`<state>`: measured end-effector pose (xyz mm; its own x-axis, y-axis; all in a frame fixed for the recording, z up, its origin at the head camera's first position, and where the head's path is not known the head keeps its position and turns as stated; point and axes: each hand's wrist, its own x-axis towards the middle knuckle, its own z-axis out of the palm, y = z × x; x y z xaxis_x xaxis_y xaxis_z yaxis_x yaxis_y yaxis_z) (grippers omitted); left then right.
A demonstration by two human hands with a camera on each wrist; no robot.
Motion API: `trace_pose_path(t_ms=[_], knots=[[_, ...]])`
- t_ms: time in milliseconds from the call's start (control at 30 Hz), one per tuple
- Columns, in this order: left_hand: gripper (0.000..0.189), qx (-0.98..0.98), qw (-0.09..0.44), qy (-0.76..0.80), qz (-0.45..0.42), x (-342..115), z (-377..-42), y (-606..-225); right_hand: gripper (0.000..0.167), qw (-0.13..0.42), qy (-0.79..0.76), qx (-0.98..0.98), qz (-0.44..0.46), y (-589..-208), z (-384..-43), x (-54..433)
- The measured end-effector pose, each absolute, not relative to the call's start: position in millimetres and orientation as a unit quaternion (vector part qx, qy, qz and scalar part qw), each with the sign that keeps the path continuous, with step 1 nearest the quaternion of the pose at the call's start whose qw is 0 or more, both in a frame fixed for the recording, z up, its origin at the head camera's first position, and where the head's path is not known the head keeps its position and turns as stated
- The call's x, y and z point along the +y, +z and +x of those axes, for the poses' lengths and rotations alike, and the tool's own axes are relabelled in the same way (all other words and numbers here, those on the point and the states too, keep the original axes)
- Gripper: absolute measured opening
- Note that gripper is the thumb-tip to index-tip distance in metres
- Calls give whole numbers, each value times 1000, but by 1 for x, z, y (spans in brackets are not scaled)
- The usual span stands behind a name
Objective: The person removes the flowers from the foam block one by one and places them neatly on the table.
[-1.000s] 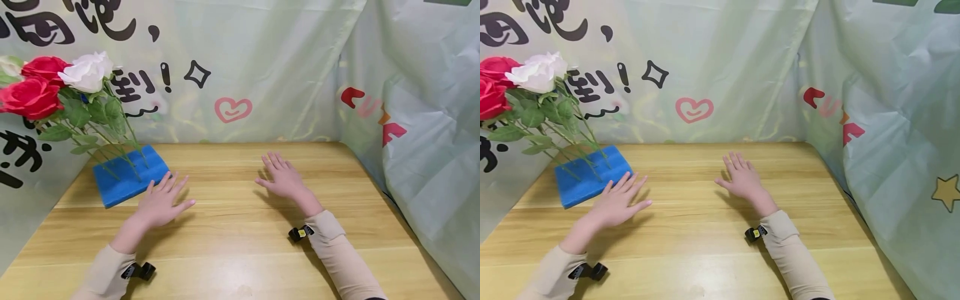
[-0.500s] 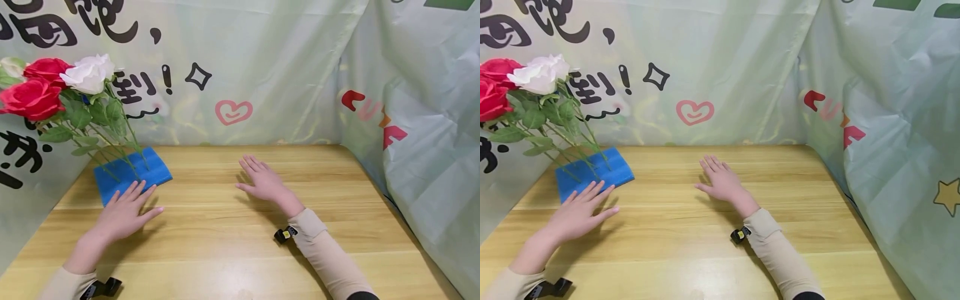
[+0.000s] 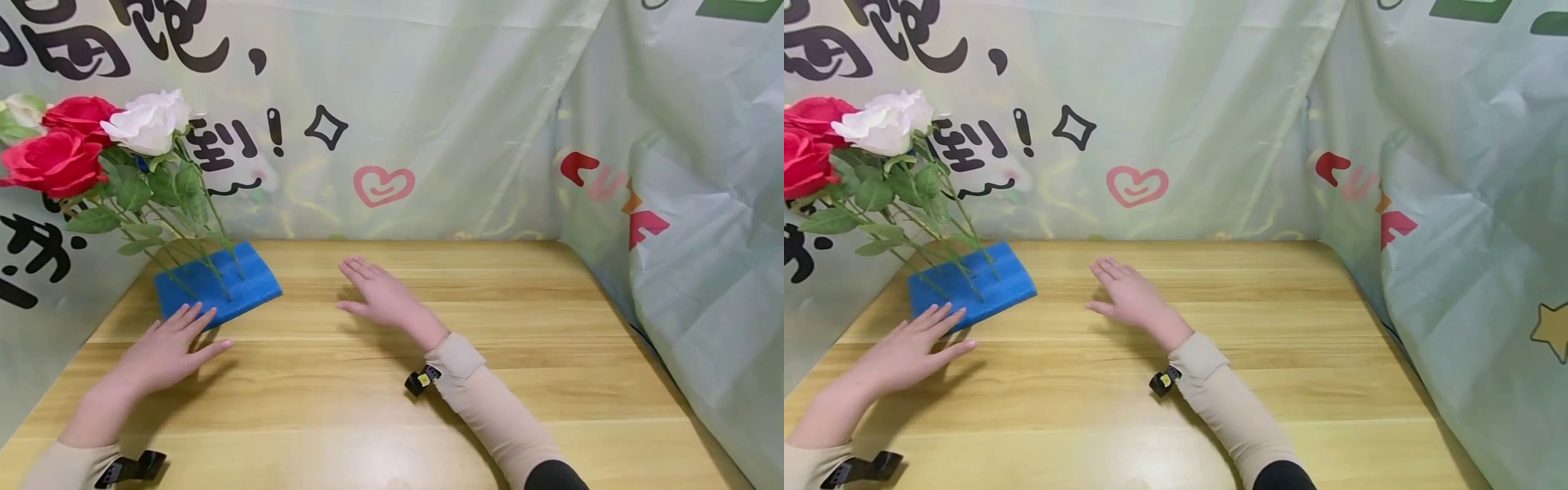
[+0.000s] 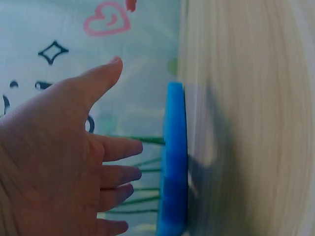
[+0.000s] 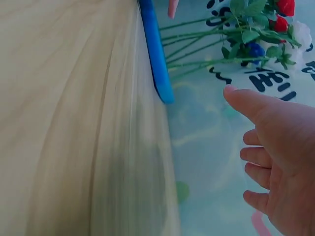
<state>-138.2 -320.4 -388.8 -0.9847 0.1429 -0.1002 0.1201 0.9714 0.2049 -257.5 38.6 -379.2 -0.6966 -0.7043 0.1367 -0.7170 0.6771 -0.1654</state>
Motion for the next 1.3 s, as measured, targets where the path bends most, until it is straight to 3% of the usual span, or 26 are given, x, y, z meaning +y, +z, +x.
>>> trace_pose_path(t_ms=[733,1300], knots=[[86,986,85,130,63,-356,-143,-405,57,22,191,-853,486,-390,-275,-58],[88,987,88,121,52,-359,-142,-407,50,-60,310,-833,455,-402,-285,-126]])
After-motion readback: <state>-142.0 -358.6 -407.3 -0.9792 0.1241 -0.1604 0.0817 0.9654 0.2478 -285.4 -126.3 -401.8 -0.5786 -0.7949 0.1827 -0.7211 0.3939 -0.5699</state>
